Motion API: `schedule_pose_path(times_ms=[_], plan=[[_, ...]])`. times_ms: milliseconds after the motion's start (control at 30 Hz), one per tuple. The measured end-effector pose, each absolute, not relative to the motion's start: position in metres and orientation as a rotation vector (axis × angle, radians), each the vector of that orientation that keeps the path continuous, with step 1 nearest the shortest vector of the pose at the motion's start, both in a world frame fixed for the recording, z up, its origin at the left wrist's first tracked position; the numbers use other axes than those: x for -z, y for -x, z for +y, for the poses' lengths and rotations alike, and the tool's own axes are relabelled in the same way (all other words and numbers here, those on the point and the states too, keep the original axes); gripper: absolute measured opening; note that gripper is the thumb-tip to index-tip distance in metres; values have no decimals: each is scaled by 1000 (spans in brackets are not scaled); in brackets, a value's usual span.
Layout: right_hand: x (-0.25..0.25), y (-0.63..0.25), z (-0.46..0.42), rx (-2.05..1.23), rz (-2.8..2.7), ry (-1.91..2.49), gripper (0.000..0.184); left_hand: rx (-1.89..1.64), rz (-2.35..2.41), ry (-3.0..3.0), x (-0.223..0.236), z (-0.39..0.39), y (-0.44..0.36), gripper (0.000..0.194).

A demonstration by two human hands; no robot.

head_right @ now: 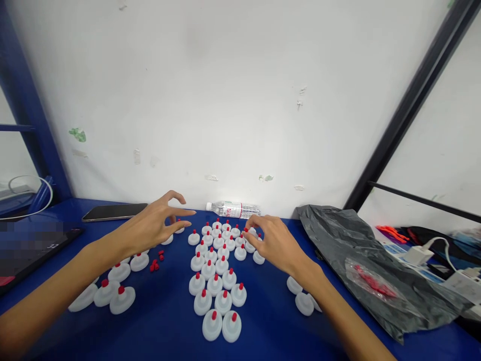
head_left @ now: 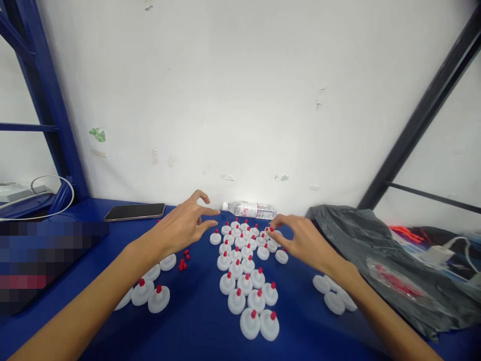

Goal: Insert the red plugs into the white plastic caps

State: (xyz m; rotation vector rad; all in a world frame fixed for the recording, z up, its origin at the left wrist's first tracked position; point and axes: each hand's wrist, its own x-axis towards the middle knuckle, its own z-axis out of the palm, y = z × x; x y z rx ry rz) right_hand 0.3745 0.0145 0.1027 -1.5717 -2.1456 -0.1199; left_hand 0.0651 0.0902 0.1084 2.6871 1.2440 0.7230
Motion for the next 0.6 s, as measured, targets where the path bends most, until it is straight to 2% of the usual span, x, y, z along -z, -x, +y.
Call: schedule_pose_path(times_ms=[67, 167, 300, 433, 600], plan=[[-107, -374, 12, 112, -2191, 1594, 18, -591, 1340, -2719, -112, 89, -65, 36], [-114, -373, 8, -6, -2260, 1674, 14, -195, 1542, -2707, -112, 87, -63, 29], [-118, -371, 2, -286, -2361, 1750, 10, 58, 1574, -2658, -105, 86, -59, 7], [-112, -374, 2, -360, -2401, 1778, 6, 144, 1602, -2662, -103, 84, -59, 11], [-108, -376, 7, -325, -2376, 1853, 10, 176, 1639, -2677, -108, 79, -62, 17]])
